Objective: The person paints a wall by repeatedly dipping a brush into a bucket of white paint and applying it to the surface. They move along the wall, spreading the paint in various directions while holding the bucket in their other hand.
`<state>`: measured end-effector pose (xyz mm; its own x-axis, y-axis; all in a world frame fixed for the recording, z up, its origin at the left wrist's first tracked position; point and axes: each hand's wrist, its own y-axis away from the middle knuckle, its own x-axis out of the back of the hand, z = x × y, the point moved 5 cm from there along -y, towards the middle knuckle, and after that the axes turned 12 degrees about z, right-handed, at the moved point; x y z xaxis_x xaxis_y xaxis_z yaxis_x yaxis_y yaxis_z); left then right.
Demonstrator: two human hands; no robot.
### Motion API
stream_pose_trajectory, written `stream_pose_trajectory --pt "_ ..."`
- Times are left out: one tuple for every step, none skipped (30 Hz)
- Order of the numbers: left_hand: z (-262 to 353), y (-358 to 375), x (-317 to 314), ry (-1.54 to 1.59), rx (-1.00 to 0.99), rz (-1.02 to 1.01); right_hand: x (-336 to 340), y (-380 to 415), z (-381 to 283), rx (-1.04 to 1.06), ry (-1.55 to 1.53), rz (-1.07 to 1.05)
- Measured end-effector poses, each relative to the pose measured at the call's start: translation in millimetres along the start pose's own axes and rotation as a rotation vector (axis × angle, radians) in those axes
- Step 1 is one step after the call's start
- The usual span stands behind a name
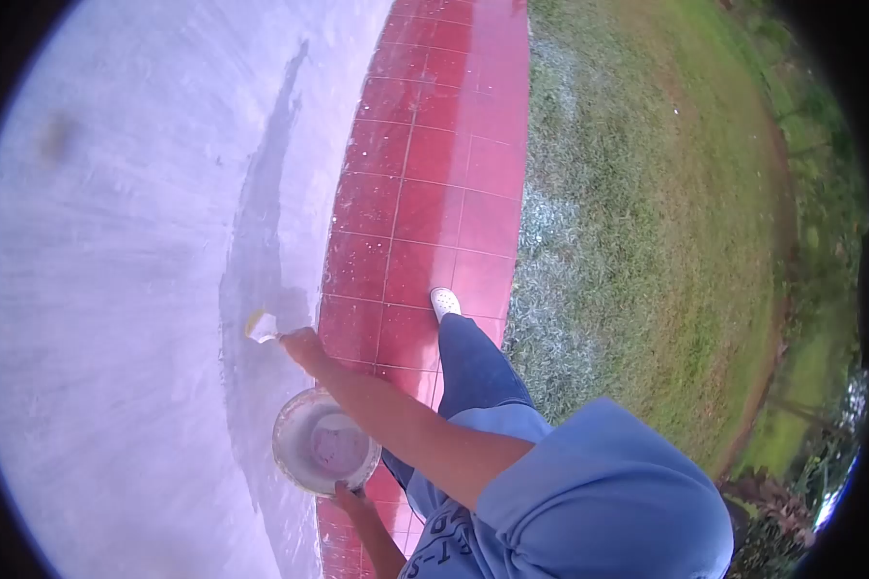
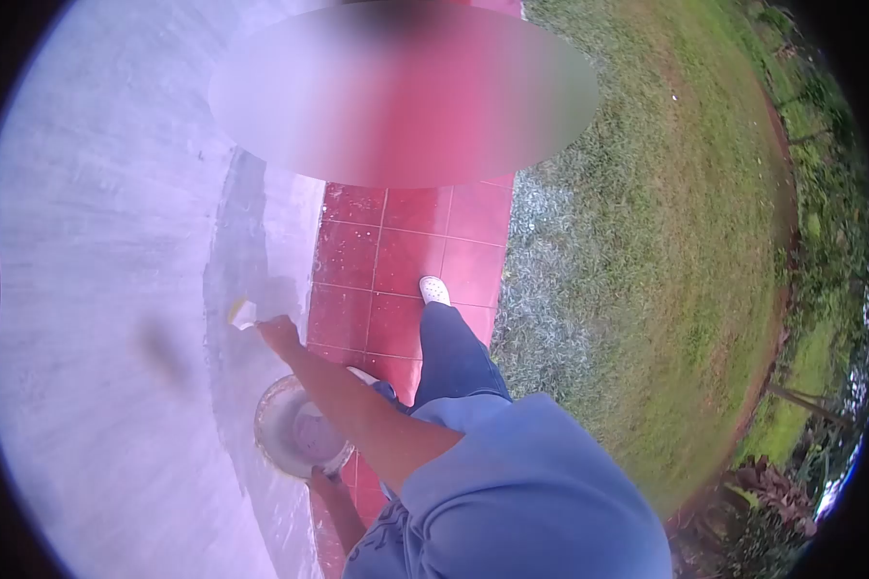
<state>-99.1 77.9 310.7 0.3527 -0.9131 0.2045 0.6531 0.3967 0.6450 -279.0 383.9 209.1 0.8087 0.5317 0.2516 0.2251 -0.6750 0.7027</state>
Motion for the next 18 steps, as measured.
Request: stream_pose_trajectory --pt "8.2 8.7 -10.8 -0.04 -0.016 -0.008 34.9 1.0 -27.3 0.134 0.017 -0.073" --pt "2.3 7.5 -18.3 0.085 0.014 0.006 61.0 -2.6 -38.9 0.159 -0.154 -0.234" --pt "-25.5 -27.9 -10.4 0.028 0.069 -0.046 89.9 -13.2 -46.6 0.08 -0.123 -0.282" --pt "-10.1 -0.6 -35.5 0.063 0.088 0.091 130.2 -28.6 -57.8 0.227 -0.114 -0.33" --pt "6.8 22.4 -55.1 0.019 0.1 0.102 176.1 -39.8 -63.6 0.212 -0.084 -0.302" --pt "-3.3 11.2 -58.6 0.025 0.062 0.043 223.9 -50.6 -67.7 0.193 -0.043 -0.266" --pt "2.4 20.5 -66.8 0.013 0.019 0.111 273.0 -73.2 -53.1 0.173 -0.051 -0.264" --pt "-13.5 9.6 -72.8 0.063 0.035 0.104 325.8 -93.8 -36.6 0.155 -0.05 -0.258" --pt "-26.7 -2.9 -81.7 0.043 0.003 0.059 375.6 -93.2 -28.3 0.047 -0.014 -0.141" --pt "-41.3 -16.2 -90.7 0.024 -0.031 0.015 429.6 -92.3 -20.8 -0.047 0.015 -0.007" --pt "-19.5 10.6 -114.1 0.18 0.033 -0.077 479.3 -107.8 7.8 -0.154 0.048 0.083" --pt "17.3 50.2 -127.2 0.13 0.066 0.015 535.6 -141.8 55.3 -0.283 -0.006 0.161" --pt "18.3 52.2 -132.2 0.085 0.0 0.001 582.4 -128.0 71.2 -0.353 -0.009 0.233" --pt "-1.2 32.9 -126.9 -0.181 -0.092 0.14 619.6 -109.6 84.7 -0.428 -0.037 0.301" --pt "-7.0 12.7 -133.2 -0.447 -0.215 0.241 650.7 -98.8 95.9 -0.482 0.0 0.35" --pt "2.3 16.8 -139.5 -0.425 -0.228 0.238 681.6 -92.5 108.8 -0.512 0.011 0.377" --pt "5.5 31.9 -145.7 -0.5 -0.198 0.282 706.5 -76.1 118.9 -0.545 0.02 0.4" --pt "7.2 45.2 -146.3 -0.571 -0.164 0.331 732.4 -65.7 136.2 -0.575 0.03 0.423"
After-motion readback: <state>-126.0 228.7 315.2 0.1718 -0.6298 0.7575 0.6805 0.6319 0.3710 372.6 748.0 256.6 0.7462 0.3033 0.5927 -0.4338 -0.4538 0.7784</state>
